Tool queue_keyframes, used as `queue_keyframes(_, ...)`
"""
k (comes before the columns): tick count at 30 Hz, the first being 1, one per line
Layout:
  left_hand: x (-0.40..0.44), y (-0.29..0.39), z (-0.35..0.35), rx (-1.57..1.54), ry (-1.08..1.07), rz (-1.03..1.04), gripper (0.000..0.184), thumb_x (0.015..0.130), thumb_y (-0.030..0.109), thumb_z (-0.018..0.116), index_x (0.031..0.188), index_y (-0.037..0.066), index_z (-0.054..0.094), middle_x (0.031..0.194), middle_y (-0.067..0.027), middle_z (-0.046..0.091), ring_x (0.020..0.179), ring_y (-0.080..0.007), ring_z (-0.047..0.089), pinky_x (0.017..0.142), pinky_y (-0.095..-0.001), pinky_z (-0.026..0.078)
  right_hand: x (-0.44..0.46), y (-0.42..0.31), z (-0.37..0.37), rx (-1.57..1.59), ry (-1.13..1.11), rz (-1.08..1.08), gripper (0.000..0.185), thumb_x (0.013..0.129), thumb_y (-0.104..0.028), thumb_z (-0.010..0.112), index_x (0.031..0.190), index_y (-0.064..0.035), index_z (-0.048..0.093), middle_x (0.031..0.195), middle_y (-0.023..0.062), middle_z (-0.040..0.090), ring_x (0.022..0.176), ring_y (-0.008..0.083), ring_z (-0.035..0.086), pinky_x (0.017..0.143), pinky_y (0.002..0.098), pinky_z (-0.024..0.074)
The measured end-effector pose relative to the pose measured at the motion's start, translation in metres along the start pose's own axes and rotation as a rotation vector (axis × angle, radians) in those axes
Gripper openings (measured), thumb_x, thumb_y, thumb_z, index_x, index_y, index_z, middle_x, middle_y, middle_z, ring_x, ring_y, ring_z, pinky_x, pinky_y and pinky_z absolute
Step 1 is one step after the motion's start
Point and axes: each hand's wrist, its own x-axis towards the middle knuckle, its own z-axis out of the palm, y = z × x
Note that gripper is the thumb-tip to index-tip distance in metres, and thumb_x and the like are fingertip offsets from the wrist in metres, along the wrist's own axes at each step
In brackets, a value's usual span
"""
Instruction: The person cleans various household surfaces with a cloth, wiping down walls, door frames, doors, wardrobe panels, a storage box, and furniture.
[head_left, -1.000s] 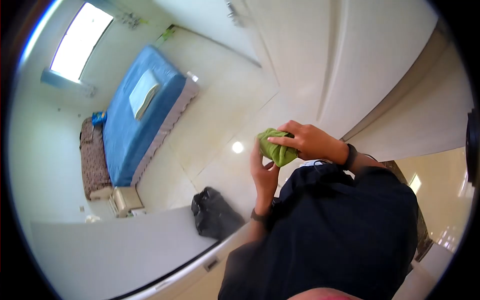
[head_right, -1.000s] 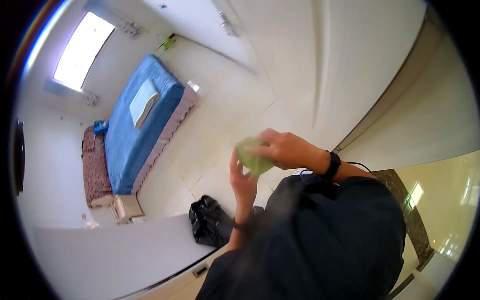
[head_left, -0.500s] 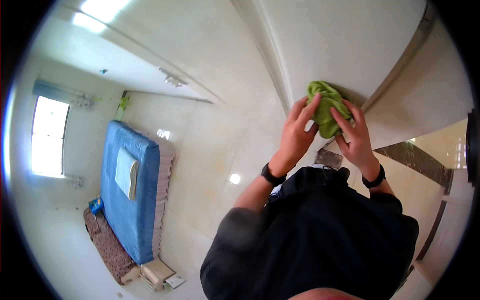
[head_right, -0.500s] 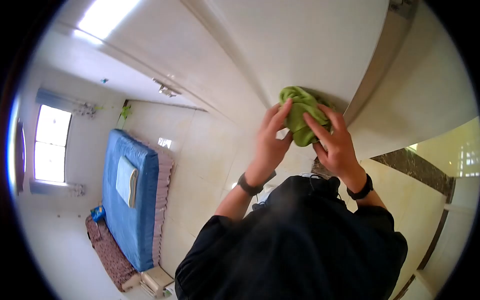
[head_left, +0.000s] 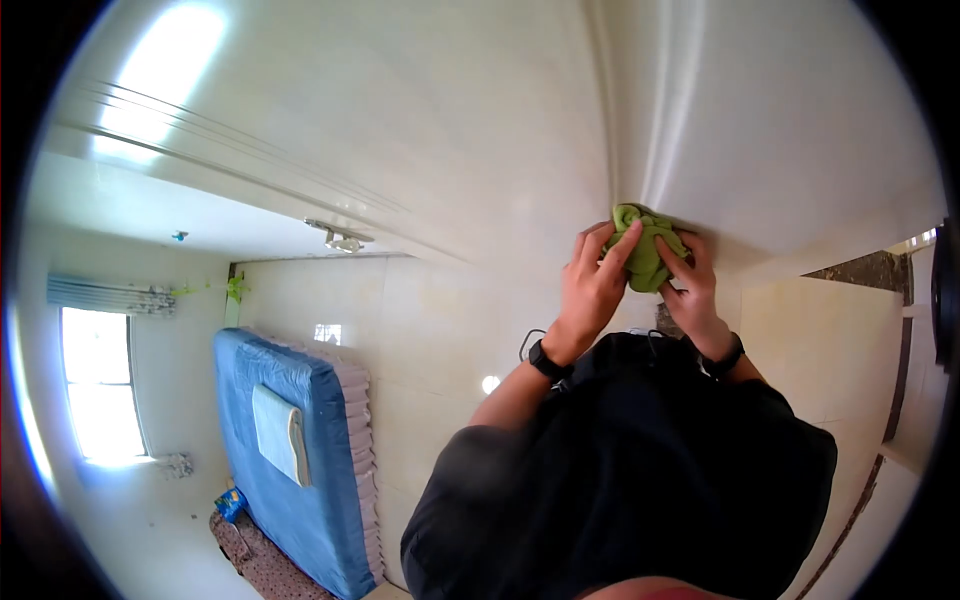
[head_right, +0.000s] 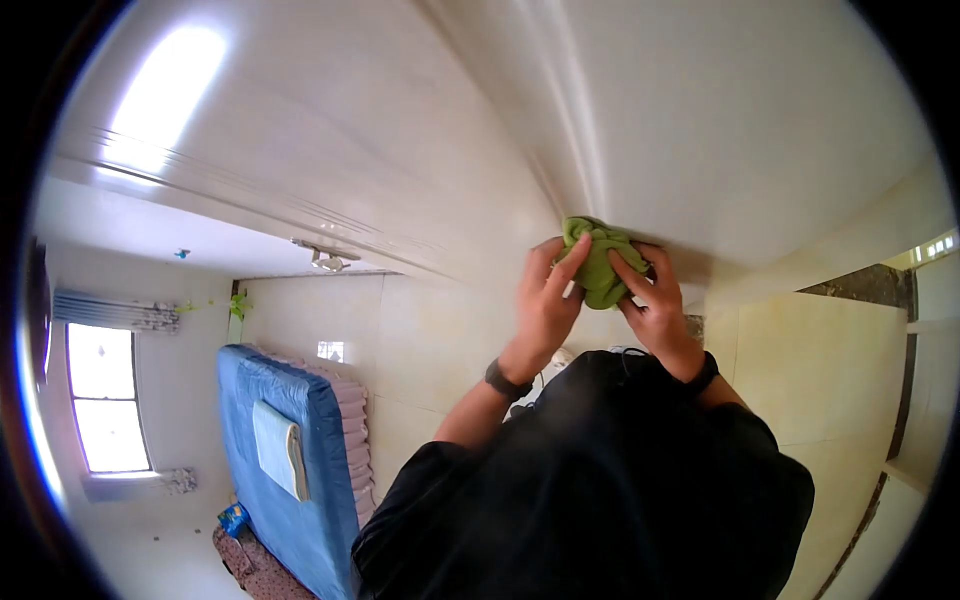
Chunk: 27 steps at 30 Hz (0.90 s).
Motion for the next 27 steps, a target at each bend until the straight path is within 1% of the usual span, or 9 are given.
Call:
queue_keyframes(4, 0.001, -0.032, -0.039, 0.023, 0.083, 0.089, 0.069, 0.062, -0.013, 0.064, 0.125, 0.013, 0.062, 0.108, -0.01, 0.061, 0.096, -0.0297, 0.063, 0.066, -0.0355, 0.055, 0.018, -0.024, 0.05, -0.026, 0.09, -0.102, 0.062, 0.059, 0.01, 0.077, 0.118, -0.0091, 0.068, 0.117, 0.0183, 0.055, 0.102, 0.0352, 0.059, 0.082, 0.0394, 0.0533)
queue_keyframes(7, 0.008, -0.054, -0.067, 0.031, 0.157, 0.096, 0.068, 0.063, -0.017, 0.064, 0.125, 0.011, 0.062, 0.109, -0.0119, 0.062, 0.096, -0.0321, 0.063, 0.071, -0.0369, 0.055, 0.041, -0.049, 0.078, -0.022, 0.131, -0.163, 0.06, 0.057, 0.008, 0.079, 0.115, -0.0083, 0.07, 0.117, 0.0183, 0.055, 0.102, 0.0345, 0.059, 0.082, 0.0386, 0.0531)
queue_keyframes(10, 0.03, -0.056, -0.086, -0.002, 0.245, 0.215, 0.065, 0.066, -0.019, 0.064, 0.124, 0.01, 0.062, 0.109, -0.0133, 0.062, 0.098, -0.0342, 0.062, 0.076, -0.0397, 0.053, 0.058, -0.068, 0.094, 0.007, 0.266, -0.201, 0.059, 0.057, 0.007, 0.079, 0.113, -0.008, 0.07, 0.117, 0.0189, 0.056, 0.102, 0.0342, 0.06, 0.083, 0.0383, 0.0529)
queue_keyframes(11, 0.034, -0.059, -0.089, -0.046, 0.237, 0.225, 0.061, 0.069, -0.018, 0.065, 0.123, 0.01, 0.062, 0.109, -0.014, 0.061, 0.098, -0.0348, 0.061, 0.078, -0.0403, 0.052, 0.064, -0.073, 0.097, 0.017, 0.312, -0.21, 0.058, 0.058, 0.006, 0.08, 0.113, -0.0081, 0.071, 0.117, 0.0198, 0.056, 0.102, 0.0351, 0.06, 0.083, 0.0383, 0.0521)
queue_keyframes(14, 0.051, -0.059, -0.089, -0.143, 0.232, 0.314, 0.062, 0.068, -0.017, 0.067, 0.123, 0.011, 0.062, 0.109, -0.0134, 0.061, 0.097, -0.0336, 0.061, 0.077, -0.038, 0.052, 0.068, -0.078, 0.092, -0.006, 0.376, -0.221, 0.051, 0.062, 0.005, 0.08, 0.111, -0.0049, 0.071, 0.117, 0.0215, 0.056, 0.101, 0.0364, 0.06, 0.083, 0.0388, 0.0512)
queue_keyframes(17, 0.071, -0.053, -0.082, -0.262, 0.152, 0.441, 0.056, 0.068, -0.013, 0.068, 0.118, 0.013, 0.066, 0.11, -0.0111, 0.06, 0.096, -0.0321, 0.059, 0.077, -0.0373, 0.051, 0.062, -0.077, 0.083, -0.088, 0.519, -0.207, 0.047, 0.066, 0.002, 0.08, 0.112, 0.0003, 0.068, 0.117, 0.0233, 0.056, 0.101, 0.0365, 0.06, 0.083, 0.0387, 0.0506)
queue_keyframes(21, 0.077, -0.04, -0.062, -0.358, 0.062, 0.521, 0.06, 0.062, -0.01, 0.068, 0.116, 0.015, 0.069, 0.113, -0.0081, 0.059, 0.1, -0.0295, 0.056, 0.082, -0.0359, 0.048, 0.048, -0.069, 0.06, -0.201, 0.548, -0.131, 0.05, 0.068, 0.0, 0.08, 0.114, 0.0049, 0.063, 0.116, 0.0239, 0.057, 0.099, 0.0364, 0.06, 0.083, 0.0392, 0.0508)
queue_keyframes(24, 0.071, -0.04, -0.049, -0.372, 0.035, 0.526, 0.061, 0.062, -0.009, 0.069, 0.117, 0.016, 0.068, 0.112, -0.0067, 0.06, 0.099, -0.0274, 0.056, 0.083, -0.0345, 0.046, 0.04, -0.063, 0.051, -0.235, 0.54, -0.1, 0.049, 0.067, -0.001, 0.08, 0.113, 0.0036, 0.065, 0.114, 0.0225, 0.059, 0.099, 0.0363, 0.06, 0.083, 0.0397, 0.0512)
queue_keyframes(27, 0.055, -0.045, -0.034, -0.372, 0.053, 0.496, 0.06, 0.063, -0.009, 0.069, 0.118, 0.016, 0.068, 0.111, -0.0067, 0.06, 0.098, -0.0269, 0.056, 0.082, -0.0347, 0.046, 0.029, -0.058, 0.042, -0.242, 0.436, -0.061, 0.05, 0.065, -0.001, 0.08, 0.113, 0.0014, 0.067, 0.113, 0.0208, 0.06, 0.099, 0.0353, 0.061, 0.083, 0.0394, 0.0515)
